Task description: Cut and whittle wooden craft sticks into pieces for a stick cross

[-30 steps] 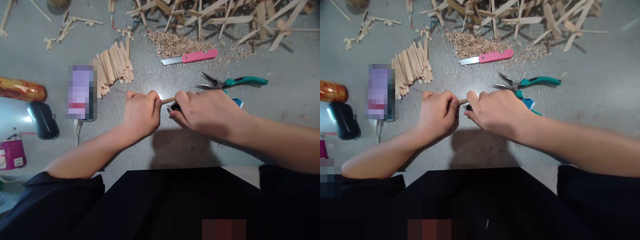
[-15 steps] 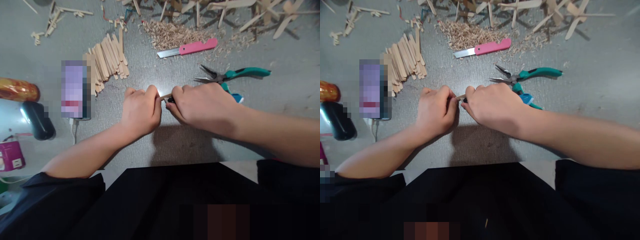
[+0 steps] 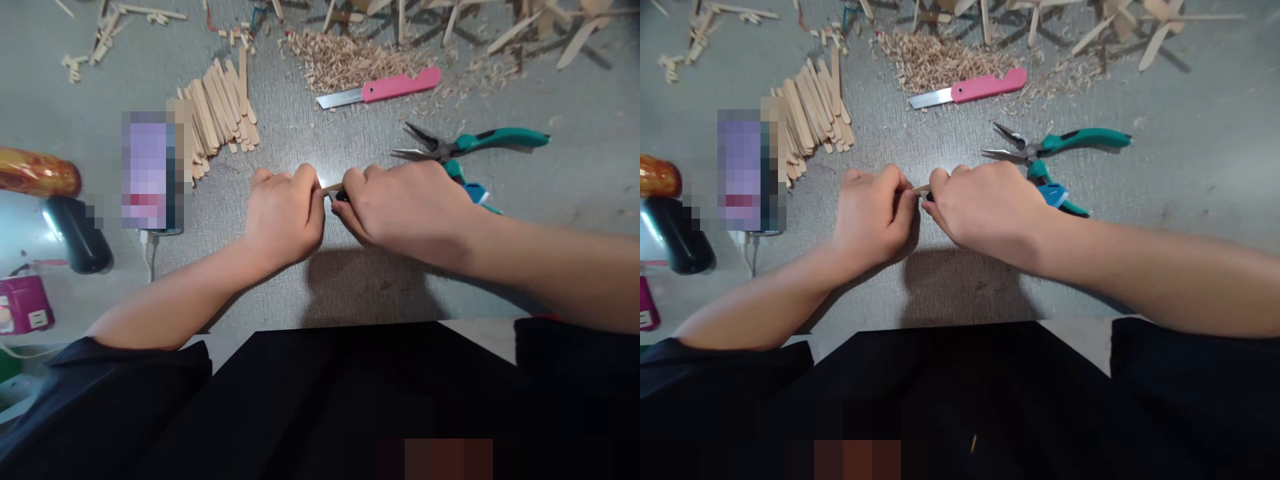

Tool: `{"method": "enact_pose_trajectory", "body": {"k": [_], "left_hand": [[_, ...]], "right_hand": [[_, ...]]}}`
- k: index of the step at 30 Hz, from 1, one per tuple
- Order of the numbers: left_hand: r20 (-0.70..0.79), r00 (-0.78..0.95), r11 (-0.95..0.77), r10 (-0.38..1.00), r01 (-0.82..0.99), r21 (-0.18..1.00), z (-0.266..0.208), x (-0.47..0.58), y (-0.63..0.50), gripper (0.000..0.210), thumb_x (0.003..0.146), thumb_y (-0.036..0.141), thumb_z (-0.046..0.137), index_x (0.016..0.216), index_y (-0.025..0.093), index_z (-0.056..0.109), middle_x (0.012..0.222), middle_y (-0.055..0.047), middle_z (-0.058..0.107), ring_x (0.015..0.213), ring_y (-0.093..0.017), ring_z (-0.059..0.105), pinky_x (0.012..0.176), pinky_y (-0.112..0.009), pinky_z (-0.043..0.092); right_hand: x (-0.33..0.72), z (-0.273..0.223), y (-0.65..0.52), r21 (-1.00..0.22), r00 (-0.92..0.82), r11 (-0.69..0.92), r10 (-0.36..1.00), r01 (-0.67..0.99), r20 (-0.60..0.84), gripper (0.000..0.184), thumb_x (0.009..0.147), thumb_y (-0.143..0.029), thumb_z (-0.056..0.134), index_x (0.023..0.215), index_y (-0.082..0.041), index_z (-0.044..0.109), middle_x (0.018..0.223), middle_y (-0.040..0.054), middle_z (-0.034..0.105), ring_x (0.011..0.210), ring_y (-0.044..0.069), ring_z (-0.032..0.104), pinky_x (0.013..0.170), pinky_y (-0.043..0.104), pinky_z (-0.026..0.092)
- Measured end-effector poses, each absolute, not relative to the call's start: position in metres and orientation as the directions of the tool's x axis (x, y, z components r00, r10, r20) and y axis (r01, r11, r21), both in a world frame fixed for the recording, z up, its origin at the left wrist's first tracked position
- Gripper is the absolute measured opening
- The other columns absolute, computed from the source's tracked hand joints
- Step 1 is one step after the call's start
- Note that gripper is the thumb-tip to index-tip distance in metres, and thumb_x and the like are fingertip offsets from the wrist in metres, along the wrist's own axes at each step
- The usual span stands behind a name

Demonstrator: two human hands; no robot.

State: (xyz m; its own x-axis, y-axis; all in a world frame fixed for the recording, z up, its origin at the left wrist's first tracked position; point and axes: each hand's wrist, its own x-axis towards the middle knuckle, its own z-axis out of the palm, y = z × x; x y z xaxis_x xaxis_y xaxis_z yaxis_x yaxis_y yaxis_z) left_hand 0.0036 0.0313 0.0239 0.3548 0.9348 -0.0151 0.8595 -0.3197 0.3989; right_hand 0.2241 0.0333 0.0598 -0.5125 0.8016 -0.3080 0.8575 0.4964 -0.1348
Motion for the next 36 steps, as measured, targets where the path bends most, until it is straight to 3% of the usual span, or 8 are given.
{"method": "enact_pose_trajectory", "body": {"k": [10,23,29,36], "left_hand": [[-0.047,0.37,-0.323,0.928,0.861,0.394,0.024,0.004,0.032,0.021,0.113,0.036,0.051,0.107,0.029,0.07,0.083,-0.008,0.074,0.085,-0.034,0.075,0.1,-0.06,0.054],[-0.079,0.429,-0.369,0.9,0.845,0.386,0.02,-0.003,0.037,0.03,0.118,0.048,0.045,0.109,0.031,0.068,0.083,-0.008,0.074,0.084,-0.034,0.075,0.102,-0.059,0.056],[-0.061,0.401,-0.35,0.914,0.856,0.38,0.017,-0.004,0.035,0.03,0.118,0.051,0.044,0.109,0.031,0.065,0.082,-0.008,0.072,0.083,-0.034,0.073,0.103,-0.059,0.055],[-0.067,0.392,-0.332,0.917,0.848,0.412,0.018,-0.006,0.036,0.036,0.12,0.058,0.045,0.106,0.031,0.064,0.081,-0.007,0.071,0.085,-0.033,0.073,0.101,-0.057,0.056]], "right_hand": [[0.222,0.06,0.032,-0.112,-0.516,0.507,0.805,0.855,-0.293,0.054,0.123,-0.048,0.04,0.138,-0.009,0.074,0.114,0.026,0.086,0.088,0.036,0.078,0.073,0.038,0.038],[0.223,0.058,0.038,-0.156,-0.519,0.496,0.802,0.854,-0.295,0.056,0.123,-0.056,0.042,0.141,-0.015,0.076,0.11,0.0216,0.086,0.093,0.04,0.08,0.078,0.043,0.046],[0.219,0.07,0.038,-0.135,-0.516,0.503,0.781,0.854,-0.351,0.053,0.124,-0.047,0.04,0.143,-0.012,0.075,0.112,0.0244,0.087,0.094,0.042,0.082,0.07,0.042,0.04],[0.22,0.069,0.038,-0.099,-0.505,0.505,0.788,0.857,-0.353,0.051,0.126,-0.051,0.04,0.14,-0.016,0.074,0.103,0.0212,0.086,0.091,0.045,0.084,0.066,0.042,0.04]]}}
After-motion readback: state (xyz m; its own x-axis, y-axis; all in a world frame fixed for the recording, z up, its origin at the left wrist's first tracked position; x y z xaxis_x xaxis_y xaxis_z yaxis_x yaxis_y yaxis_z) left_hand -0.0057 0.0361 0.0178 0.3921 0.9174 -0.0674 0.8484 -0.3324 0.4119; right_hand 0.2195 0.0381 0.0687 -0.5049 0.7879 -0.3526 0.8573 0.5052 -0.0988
